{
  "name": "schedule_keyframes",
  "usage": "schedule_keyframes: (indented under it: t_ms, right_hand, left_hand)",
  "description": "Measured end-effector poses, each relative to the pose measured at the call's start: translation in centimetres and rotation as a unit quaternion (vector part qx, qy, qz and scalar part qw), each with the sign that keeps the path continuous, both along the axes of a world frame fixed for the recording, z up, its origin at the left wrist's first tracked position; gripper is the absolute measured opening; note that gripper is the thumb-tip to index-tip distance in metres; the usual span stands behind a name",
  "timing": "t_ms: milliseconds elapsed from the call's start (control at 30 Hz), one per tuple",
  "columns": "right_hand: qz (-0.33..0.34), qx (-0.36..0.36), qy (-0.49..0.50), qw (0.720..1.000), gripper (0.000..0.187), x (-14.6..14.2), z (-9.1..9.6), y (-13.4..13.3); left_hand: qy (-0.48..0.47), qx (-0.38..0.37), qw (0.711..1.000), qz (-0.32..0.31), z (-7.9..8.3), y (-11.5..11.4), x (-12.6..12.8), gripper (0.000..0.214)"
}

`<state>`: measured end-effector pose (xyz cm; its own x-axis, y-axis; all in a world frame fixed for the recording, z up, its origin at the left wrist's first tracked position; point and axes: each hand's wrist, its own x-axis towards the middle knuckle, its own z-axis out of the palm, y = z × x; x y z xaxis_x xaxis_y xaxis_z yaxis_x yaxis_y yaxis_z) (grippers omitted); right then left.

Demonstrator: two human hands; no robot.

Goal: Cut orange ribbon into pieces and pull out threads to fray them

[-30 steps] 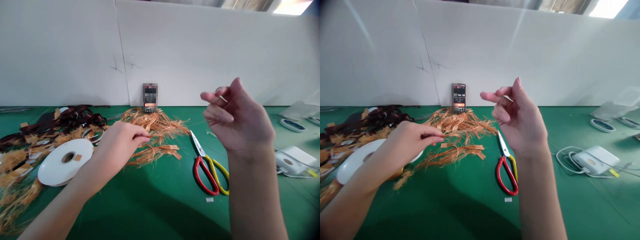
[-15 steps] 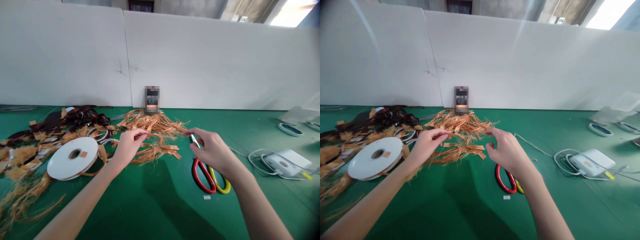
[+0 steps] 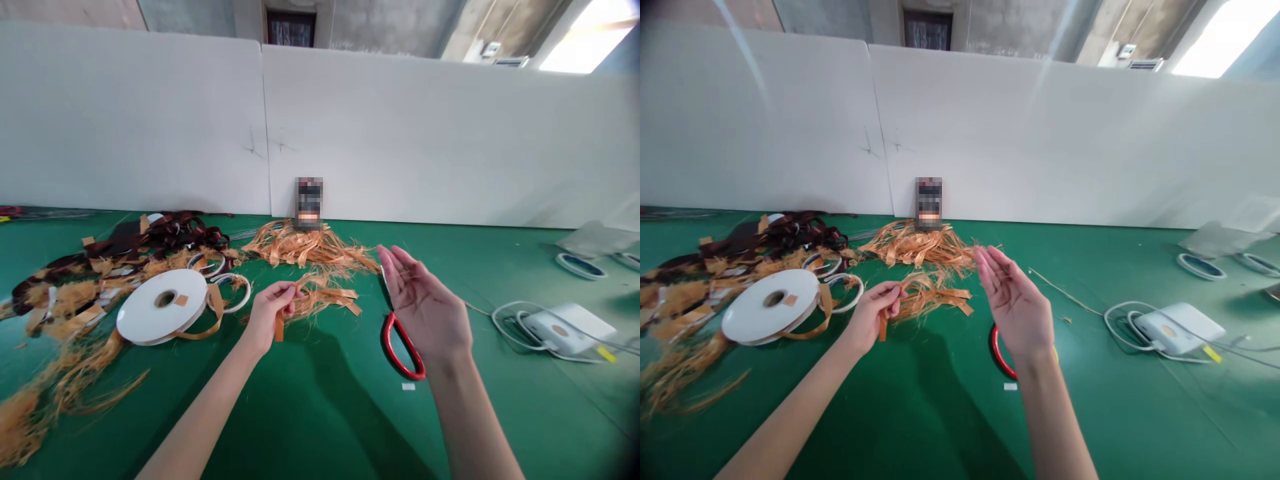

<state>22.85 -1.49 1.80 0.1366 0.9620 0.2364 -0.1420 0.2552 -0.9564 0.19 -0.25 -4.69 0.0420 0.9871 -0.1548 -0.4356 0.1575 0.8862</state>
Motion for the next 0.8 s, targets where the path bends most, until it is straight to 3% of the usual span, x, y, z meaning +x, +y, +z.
schedule_keyframes:
  t_ms: [67,100,167,233,267,300,333,433,500,567,633,733,800]
  right_hand:
    - [-0.026,0.077,-0.117,0.99,0.041,-0.5,-0.9,0.1]
    - [-0.053,0.11,-0.209,0.97,0.049,-0.7,-1.4,0.2]
    - [-0.109,0.15,-0.405,0.895,0.054,-0.9,-2.4,0.5]
    - [-0.148,0.163,-0.528,0.82,0.037,-1.0,-3.2,0.9]
    - [-0.163,0.164,-0.548,0.804,0.023,-0.9,-3.5,1.1]
    - [-0.175,0.155,-0.544,0.806,0.016,-0.9,-3.7,1.3]
    - [-0.184,0.134,-0.514,0.827,0.023,-0.8,-3.8,1.5]
    - [-0.145,0.042,-0.296,0.943,0.047,-0.6,-3.2,1.4]
    - [-0.074,0.0,-0.13,0.989,0.051,-0.6,-2.4,0.9]
    - [-0.024,-0.021,-0.028,0.999,0.051,-0.4,-1.5,0.1]
    - [-0.002,-0.045,-0.002,0.999,0.049,-0.3,-1.0,-0.7]
    - [-0.009,-0.067,-0.118,0.991,0.034,-0.3,-1.7,-1.2]
    - [-0.04,-0.073,-0.259,0.962,0.032,-0.3,-3.0,-0.9]
  left_hand:
    - [-0.033,-0.015,0.999,-0.029,-0.8,0.1,0.1,0.018]
    - [-0.039,-0.02,0.998,-0.038,-1.1,0.1,0.1,0.018]
    - [-0.05,-0.031,0.997,-0.054,-1.4,0.1,-0.1,0.018]
    - [-0.057,-0.039,0.995,-0.07,-1.4,0.1,-0.4,0.015]
    - [-0.059,-0.041,0.994,-0.077,-1.4,0.0,-0.6,0.013]
    - [-0.063,-0.042,0.994,-0.084,-1.3,0.0,-0.7,0.012]
    - [-0.067,-0.042,0.993,-0.089,-1.3,0.0,-0.9,0.012]
    - [-0.081,-0.044,0.991,-0.094,-1.3,0.0,-1.0,0.01]
    - [-0.093,-0.045,0.991,-0.088,-1.3,0.1,-0.9,0.009]
    - [-0.105,-0.048,0.99,-0.078,-1.2,0.2,-0.8,0.008]
    - [-0.12,-0.053,0.989,-0.063,-1.2,0.4,-0.8,0.007]
    - [-0.15,-0.068,0.986,-0.031,-1.4,0.8,-0.9,0.002]
    - [-0.174,-0.085,0.981,-0.01,-1.6,1.0,-1.2,0.006]
